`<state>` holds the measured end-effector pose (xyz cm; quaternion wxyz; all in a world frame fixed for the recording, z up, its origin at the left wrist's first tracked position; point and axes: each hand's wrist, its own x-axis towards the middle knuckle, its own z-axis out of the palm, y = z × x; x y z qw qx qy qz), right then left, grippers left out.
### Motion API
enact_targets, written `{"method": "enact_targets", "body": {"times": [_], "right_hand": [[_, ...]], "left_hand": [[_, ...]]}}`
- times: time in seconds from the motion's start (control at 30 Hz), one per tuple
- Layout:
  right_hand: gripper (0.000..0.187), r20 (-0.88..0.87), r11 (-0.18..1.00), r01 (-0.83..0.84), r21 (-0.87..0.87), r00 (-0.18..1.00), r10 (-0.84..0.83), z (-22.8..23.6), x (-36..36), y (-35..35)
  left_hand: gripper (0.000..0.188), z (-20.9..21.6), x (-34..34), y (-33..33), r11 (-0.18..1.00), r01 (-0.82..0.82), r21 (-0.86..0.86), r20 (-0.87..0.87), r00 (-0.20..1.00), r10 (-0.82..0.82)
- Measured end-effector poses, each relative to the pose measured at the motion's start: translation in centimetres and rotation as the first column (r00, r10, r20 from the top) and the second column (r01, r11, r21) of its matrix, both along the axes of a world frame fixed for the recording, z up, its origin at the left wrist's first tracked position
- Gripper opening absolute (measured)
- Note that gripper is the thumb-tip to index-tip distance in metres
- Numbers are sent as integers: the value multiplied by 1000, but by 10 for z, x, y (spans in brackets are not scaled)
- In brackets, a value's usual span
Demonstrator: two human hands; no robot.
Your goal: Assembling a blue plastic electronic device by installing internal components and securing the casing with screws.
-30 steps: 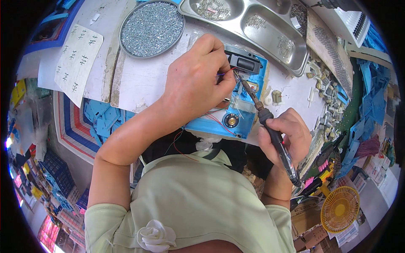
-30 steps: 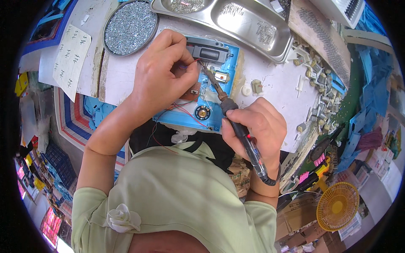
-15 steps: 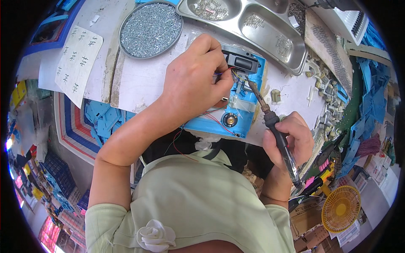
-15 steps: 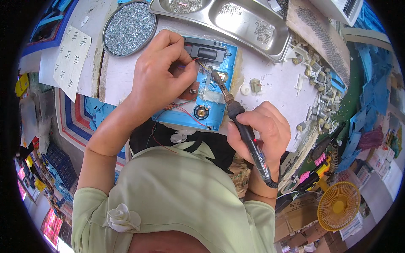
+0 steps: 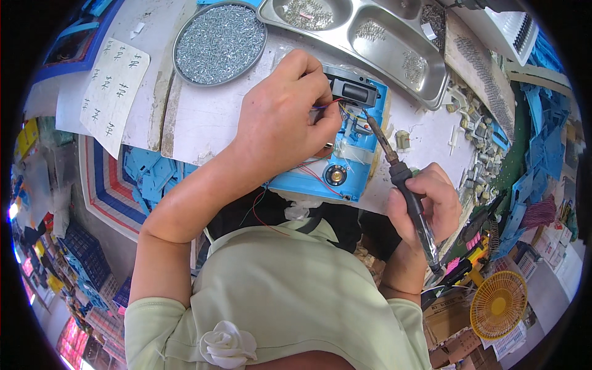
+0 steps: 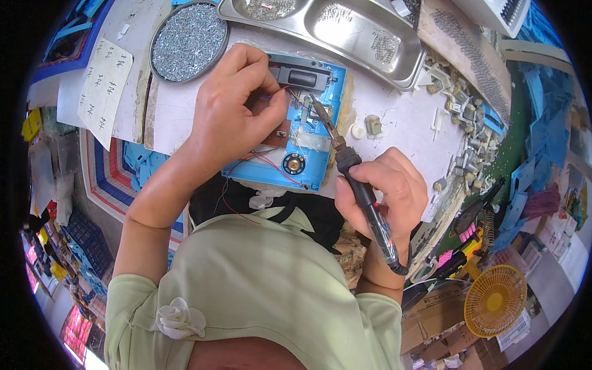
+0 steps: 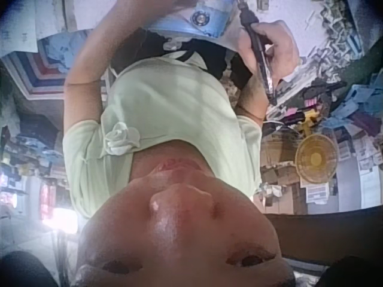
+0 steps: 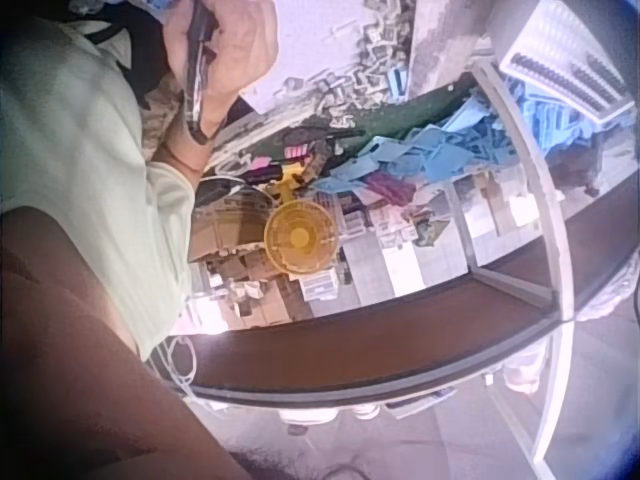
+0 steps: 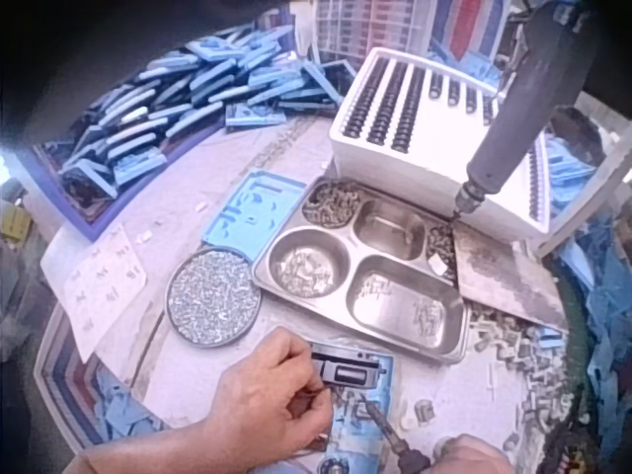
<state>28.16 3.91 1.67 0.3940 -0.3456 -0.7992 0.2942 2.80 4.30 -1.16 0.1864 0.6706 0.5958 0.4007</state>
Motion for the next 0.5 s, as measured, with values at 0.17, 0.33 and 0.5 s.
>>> {"method": "enact_targets", "body": {"times": [0.17, 0.33, 0.5], "right_hand": [[29, -5, 1000, -1, -11, 1000, 0, 0, 2, 0], [29, -71, 1000, 27, -4, 997, -27, 5, 14, -1], [34, -261, 924, 362, -126, 886, -383, -6, 45, -13]], "left_hand": [[10, 0, -1, 0, 1000, 7, 20, 0, 1000, -7], [12, 9, -6, -4, 998, 68, 16, -47, 997, -67], [21, 25, 5, -18, 895, 444, -47, -161, 880, -446]]}}
